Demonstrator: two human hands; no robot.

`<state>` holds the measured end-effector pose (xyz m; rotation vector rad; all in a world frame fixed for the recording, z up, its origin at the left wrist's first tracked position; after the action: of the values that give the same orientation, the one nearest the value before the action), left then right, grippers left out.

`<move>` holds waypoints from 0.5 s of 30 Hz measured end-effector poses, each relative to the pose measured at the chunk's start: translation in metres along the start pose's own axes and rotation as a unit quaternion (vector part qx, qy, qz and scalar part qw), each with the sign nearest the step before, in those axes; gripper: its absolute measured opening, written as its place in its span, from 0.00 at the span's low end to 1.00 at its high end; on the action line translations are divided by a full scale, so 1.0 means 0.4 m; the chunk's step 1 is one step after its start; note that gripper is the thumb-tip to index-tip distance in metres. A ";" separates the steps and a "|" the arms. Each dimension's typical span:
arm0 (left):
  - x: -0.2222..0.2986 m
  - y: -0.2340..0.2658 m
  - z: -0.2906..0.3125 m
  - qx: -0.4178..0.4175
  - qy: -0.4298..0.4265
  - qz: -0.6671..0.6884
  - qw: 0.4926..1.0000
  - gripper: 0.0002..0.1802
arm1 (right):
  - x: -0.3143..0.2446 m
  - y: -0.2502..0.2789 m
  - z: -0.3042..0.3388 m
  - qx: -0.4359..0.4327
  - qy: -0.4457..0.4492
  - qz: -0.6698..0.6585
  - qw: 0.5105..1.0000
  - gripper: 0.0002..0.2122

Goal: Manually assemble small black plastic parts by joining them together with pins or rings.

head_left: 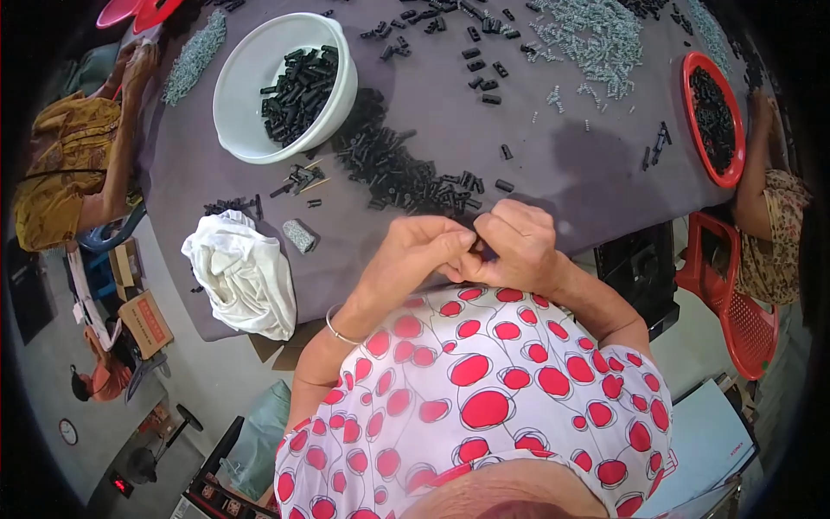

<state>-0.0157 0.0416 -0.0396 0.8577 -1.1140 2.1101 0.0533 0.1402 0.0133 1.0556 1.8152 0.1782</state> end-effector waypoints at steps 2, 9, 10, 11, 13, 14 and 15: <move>0.001 -0.001 -0.001 0.010 0.005 0.000 1.000 0.16 | 0.001 0.007 0.000 0.011 -0.005 0.017 1.000 0.15; 0.022 -0.007 -0.018 0.045 -0.013 -0.014 0.999 0.12 | 0.013 0.006 -0.012 -0.001 0.023 0.049 0.999 0.15; 0.027 -0.006 -0.024 0.039 -0.019 -0.021 0.999 0.11 | 0.013 0.010 -0.021 -0.014 0.021 0.054 0.998 0.15; 0.025 -0.005 -0.024 0.048 -0.027 -0.014 0.998 0.11 | 0.016 0.009 -0.022 -0.015 0.018 0.051 0.998 0.15; 0.026 -0.007 -0.025 0.053 -0.029 -0.018 0.998 0.11 | 0.022 0.007 -0.026 -0.024 0.012 0.043 0.999 0.15; 0.027 -0.006 -0.025 0.056 -0.034 -0.024 0.998 0.11 | 0.022 0.007 -0.027 -0.036 0.006 0.046 0.998 0.14; 0.027 -0.003 -0.024 0.057 -0.033 -0.023 0.998 0.11 | 0.021 0.010 -0.028 -0.037 0.006 0.044 0.998 0.14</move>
<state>-0.0241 0.0524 -0.0351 1.0041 -1.0048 2.1378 0.0456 0.1525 0.0154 1.0848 1.7600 0.3026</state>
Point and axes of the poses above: each hand's wrist, its own z-axis away from the middle knuckle, its own y-axis out of the back of the hand, x = y × z, the point moved 7 cm from there along -z, towards the middle knuckle, and after that the axes turned 7 degrees about -y, right-handed, at the moved point
